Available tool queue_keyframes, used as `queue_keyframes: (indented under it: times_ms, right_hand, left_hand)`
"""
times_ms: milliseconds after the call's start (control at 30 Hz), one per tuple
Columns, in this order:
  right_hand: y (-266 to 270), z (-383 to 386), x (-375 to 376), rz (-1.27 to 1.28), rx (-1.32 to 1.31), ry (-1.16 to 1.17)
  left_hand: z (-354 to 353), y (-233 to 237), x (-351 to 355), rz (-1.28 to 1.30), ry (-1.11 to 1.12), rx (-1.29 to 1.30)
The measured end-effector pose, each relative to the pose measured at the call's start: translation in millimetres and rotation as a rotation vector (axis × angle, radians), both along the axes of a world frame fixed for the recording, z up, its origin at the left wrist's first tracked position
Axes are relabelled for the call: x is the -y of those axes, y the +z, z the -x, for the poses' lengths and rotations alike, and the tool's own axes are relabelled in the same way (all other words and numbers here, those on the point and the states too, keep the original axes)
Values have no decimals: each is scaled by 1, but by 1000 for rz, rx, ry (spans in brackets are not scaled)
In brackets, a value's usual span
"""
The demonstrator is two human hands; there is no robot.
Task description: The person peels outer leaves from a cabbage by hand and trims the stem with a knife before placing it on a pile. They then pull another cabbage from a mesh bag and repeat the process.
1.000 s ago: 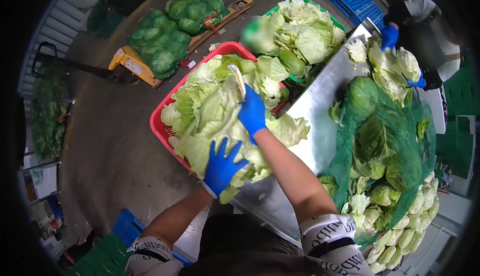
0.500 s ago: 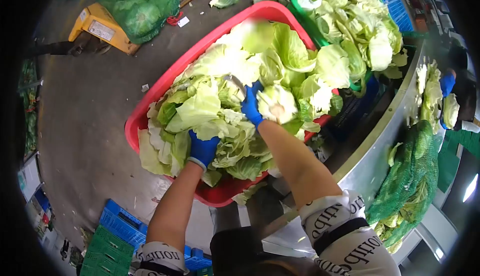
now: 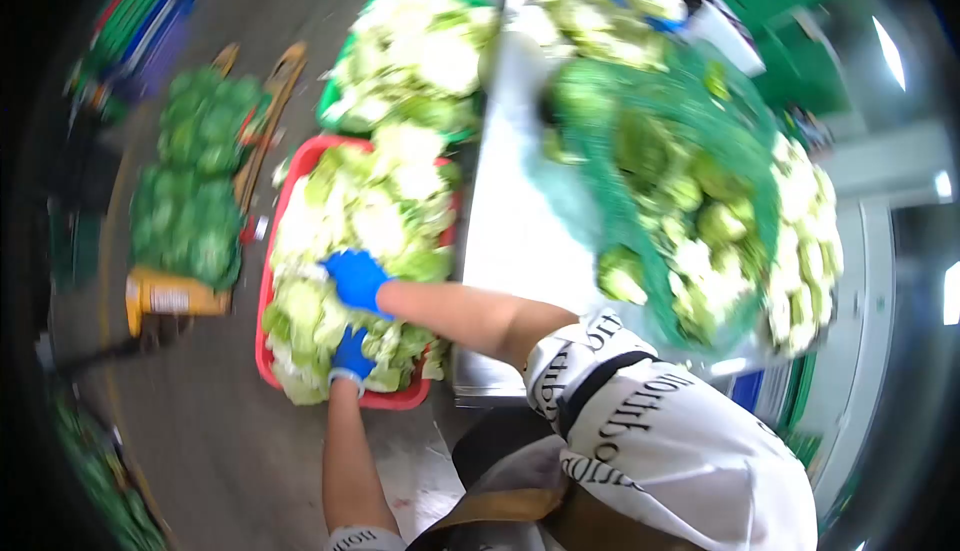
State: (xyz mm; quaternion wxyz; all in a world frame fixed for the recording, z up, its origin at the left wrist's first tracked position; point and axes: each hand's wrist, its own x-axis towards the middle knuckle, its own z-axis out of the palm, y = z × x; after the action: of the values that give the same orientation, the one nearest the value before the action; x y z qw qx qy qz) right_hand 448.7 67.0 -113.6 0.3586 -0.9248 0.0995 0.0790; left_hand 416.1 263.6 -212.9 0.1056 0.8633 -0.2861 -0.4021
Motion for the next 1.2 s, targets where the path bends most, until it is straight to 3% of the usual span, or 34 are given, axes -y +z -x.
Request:
queue_keyframes:
  times_ms: [100,167,200,233,300,367,467,500,633,733,767,800,833,900,933,1033,1067,1100,1167,1200]
  right_hand:
    - [72,65,19,-13,260,32]
    - [124,118,49,-74,85,-48]
    - [131,151,67,-121,-38,-134]
    - [139,187,83,-141,67,-245]
    - [126,258,125,-20,202,-426]
    - [130,328,169,-22,271,-637]
    - [130,404,228,-181,262,-884]
    - [140,416,247,-250,253,-939]
    - [147,428,319,-319,480,-935]
    - [152,419,363,-383,516,-935]
    - [152,416,375,-373,574,-900]
    - [158,412,385,-319,558,-889]
    - [163,408,396,-267,541,-879]
    - [149,397,424,-99,628,-844]
    - [143,390,436,-15,670,-827]
    - [145,373,461,-255,470,-994]
    - [137,364,466,-85,655,-941]
    - [129,362,465,-98,677,-963]
    - [128,358,461,-117,716,-999]
    - [128,361,460,-256,659,-1002]
  left_hand:
    - [3,53,3,-78,31,79]
    - [10,81,2,149,57,297]
    - [15,93,10,315,177,274]
    - [19,98,19,494,279,231]
    - [43,181,75,642,414,100]
    - [52,172,117,838,118,384]
    - [96,210,220,1052,-61,346]
    - [114,214,256,1076,-70,192]
    - [170,235,402,1078,-123,18]
    - [164,220,518,1068,15,205]
    - [153,217,551,978,-53,450]
    - [143,239,576,1063,-88,268]
    - [142,271,594,838,-96,157]
    - [119,252,639,815,-56,-104]
    - [119,255,642,811,-53,-144]
    - [129,263,637,809,-49,-234]
    - [131,259,623,831,-50,-237]
    - [132,256,607,859,-52,-238]
    - [140,240,558,952,-163,18]
    - [148,246,532,990,-257,64]
